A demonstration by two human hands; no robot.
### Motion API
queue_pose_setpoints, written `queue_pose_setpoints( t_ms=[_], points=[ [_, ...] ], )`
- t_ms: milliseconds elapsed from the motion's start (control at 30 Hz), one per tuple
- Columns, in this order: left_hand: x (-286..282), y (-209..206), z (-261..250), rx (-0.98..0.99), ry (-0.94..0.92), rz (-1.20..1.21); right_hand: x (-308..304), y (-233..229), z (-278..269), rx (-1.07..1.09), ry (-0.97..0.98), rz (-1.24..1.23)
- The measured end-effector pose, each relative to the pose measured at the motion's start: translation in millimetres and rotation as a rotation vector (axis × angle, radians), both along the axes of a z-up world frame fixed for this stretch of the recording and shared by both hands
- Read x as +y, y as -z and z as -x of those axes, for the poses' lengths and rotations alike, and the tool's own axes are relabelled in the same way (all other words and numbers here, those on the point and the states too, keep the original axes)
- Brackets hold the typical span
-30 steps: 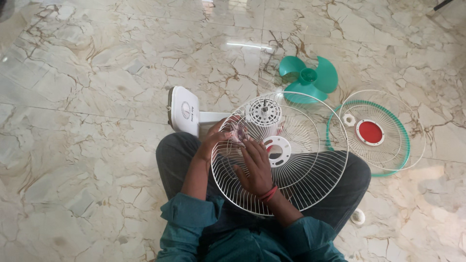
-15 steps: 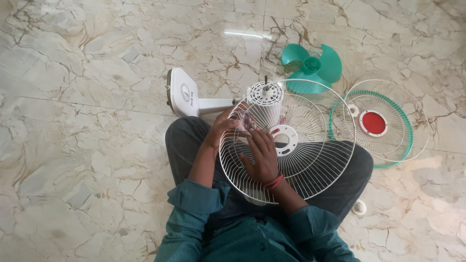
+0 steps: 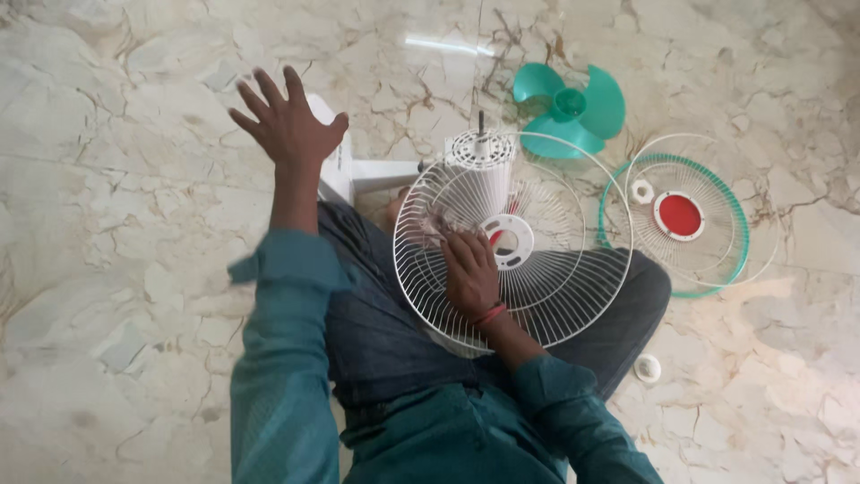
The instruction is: The person assembles a wall-mounted fan by hand while sitting on the floor, first fitting the rear guard onto the motor housing and securing it with a nut, then positioning the fan blades onto the shaft.
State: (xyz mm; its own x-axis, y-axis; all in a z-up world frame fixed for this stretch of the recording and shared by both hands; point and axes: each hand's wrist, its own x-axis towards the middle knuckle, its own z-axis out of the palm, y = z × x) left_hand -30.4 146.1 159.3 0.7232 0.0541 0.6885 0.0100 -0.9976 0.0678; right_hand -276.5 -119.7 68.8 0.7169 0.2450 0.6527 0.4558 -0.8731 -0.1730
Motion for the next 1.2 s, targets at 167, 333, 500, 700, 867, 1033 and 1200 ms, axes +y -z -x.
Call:
queue_pose_setpoints(
  t_ms=[167, 333, 500, 700, 867, 1033, 1200],
  points=[
    [6, 51, -30, 0.433, 0.002, 0.458, 4, -4, 1, -0.002, 0.04, 0.019],
    [6, 62, -39, 0.336, -0.042, 0.596, 3, -3, -4, 0.064, 0.066, 0.062],
    [-9, 45, -21, 0.29, -0.144, 0.76, -4, 0, -13, 0.045, 0.022, 0.024],
    [-23, 41, -17, 0.216, -0.237, 0.845, -5, 2, -11, 0.058, 0.035, 0.031],
    [-27, 48, -24, 0.089, -0.296, 0.977, -6, 1, -10, 0.065, 0.033, 0.04],
    [-33, 57, -34, 0.01, -0.309, 1.083, -7, 2, -10, 0.047, 0.027, 0.036],
    [-27, 80, -34, -0.062, -0.106, 0.816, -7, 2, -9, 0.075, 0.029, 0.058]
  ],
)
